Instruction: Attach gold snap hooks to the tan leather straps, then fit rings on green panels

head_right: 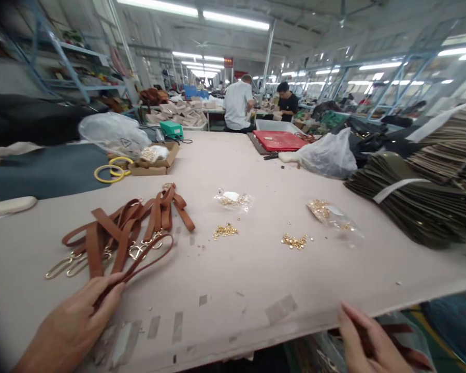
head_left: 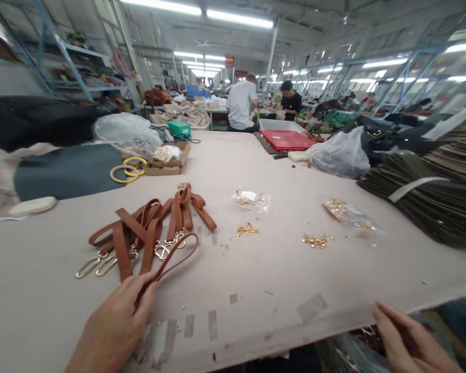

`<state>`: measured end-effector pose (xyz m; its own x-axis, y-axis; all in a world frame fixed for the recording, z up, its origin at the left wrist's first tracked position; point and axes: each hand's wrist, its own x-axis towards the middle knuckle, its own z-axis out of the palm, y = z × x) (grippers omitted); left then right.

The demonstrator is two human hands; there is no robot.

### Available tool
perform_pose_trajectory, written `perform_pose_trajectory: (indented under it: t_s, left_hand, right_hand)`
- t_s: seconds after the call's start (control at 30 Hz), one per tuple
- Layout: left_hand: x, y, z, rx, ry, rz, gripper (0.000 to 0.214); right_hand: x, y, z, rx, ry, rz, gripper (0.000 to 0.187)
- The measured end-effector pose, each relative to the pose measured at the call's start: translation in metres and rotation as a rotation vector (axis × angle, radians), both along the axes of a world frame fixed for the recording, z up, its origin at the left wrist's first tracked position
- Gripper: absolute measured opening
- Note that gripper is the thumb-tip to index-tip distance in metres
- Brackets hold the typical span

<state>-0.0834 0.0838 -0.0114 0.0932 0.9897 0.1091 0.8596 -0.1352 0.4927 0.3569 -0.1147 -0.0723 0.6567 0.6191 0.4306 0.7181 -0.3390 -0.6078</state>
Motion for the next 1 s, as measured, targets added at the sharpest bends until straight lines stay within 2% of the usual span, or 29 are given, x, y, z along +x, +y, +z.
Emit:
perform_pose_trajectory:
  t_s: [0.03, 0.1, 0.17, 0.23, 0.3, 0.43, 0.53, 0.63, 0.77, 0.83, 0.9, 1.0]
  left_hand:
    - [-0.001, -0.001, 0.000, -0.032, -0.088, 0.031, 0.041]
    - [-0.001, -0.004, -0.001, -0.149, -0.314, 0.111, 0.048]
    - [0.003, -0.008, -0.004, -0.310, -0.564, 0.181, 0.058]
    - [0.011, -0.013, -0.005, -0.424, -0.777, 0.220, 0.066]
    - [0.019, -0.019, -0.001, -0.463, -0.922, 0.248, 0.066]
    - [0.032, -0.027, 0.011, -0.476, -1.138, 0.276, 0.054]
    - [0.038, -0.031, 0.011, -0.550, -1.249, 0.254, 0.050]
    - [0.044, -0.032, 0.003, -0.616, -1.301, 0.243, 0.044]
    - [0.056, -0.034, -0.004, -0.683, -1.301, 0.156, 0.035]
    - [0.064, -0.037, -0.004, -0.686, -1.278, 0.098, 0.031]
    - [0.070, -0.041, -0.002, -0.668, -1.258, 0.019, 0.025]
    - [0.076, -0.048, 0.001, -0.614, -1.243, -0.113, 0.019]
  right_hand:
    - [-0.020, 0.022, 0.012, -0.002, -0.106, 0.126, 0.026]
    - [-0.058, 0.069, 0.033, -0.003, -0.206, 0.476, 0.018]
    - [-0.092, 0.113, 0.046, -0.045, -0.299, 0.705, 0.023]
    - [-0.119, 0.150, 0.051, -0.127, -0.412, 0.795, 0.030]
    - [-0.138, 0.178, 0.049, -0.217, -0.510, 0.807, 0.031]
    - [-0.151, 0.209, 0.034, -0.270, -0.597, 0.796, 0.030]
    - [-0.146, 0.215, 0.027, -0.136, -0.520, 0.805, 0.028]
    - [-0.145, 0.203, 0.031, 0.005, -0.189, 0.779, 0.023]
    - [-0.170, 0.164, 0.049, -0.085, 0.508, 0.769, 0.020]
    - [-0.188, 0.146, 0.054, -0.117, 0.769, 0.808, 0.023]
    - [-0.202, 0.134, 0.054, -0.126, 0.930, 0.844, 0.023]
    - [-0.212, 0.127, 0.051, -0.111, 1.065, 0.845, 0.022]
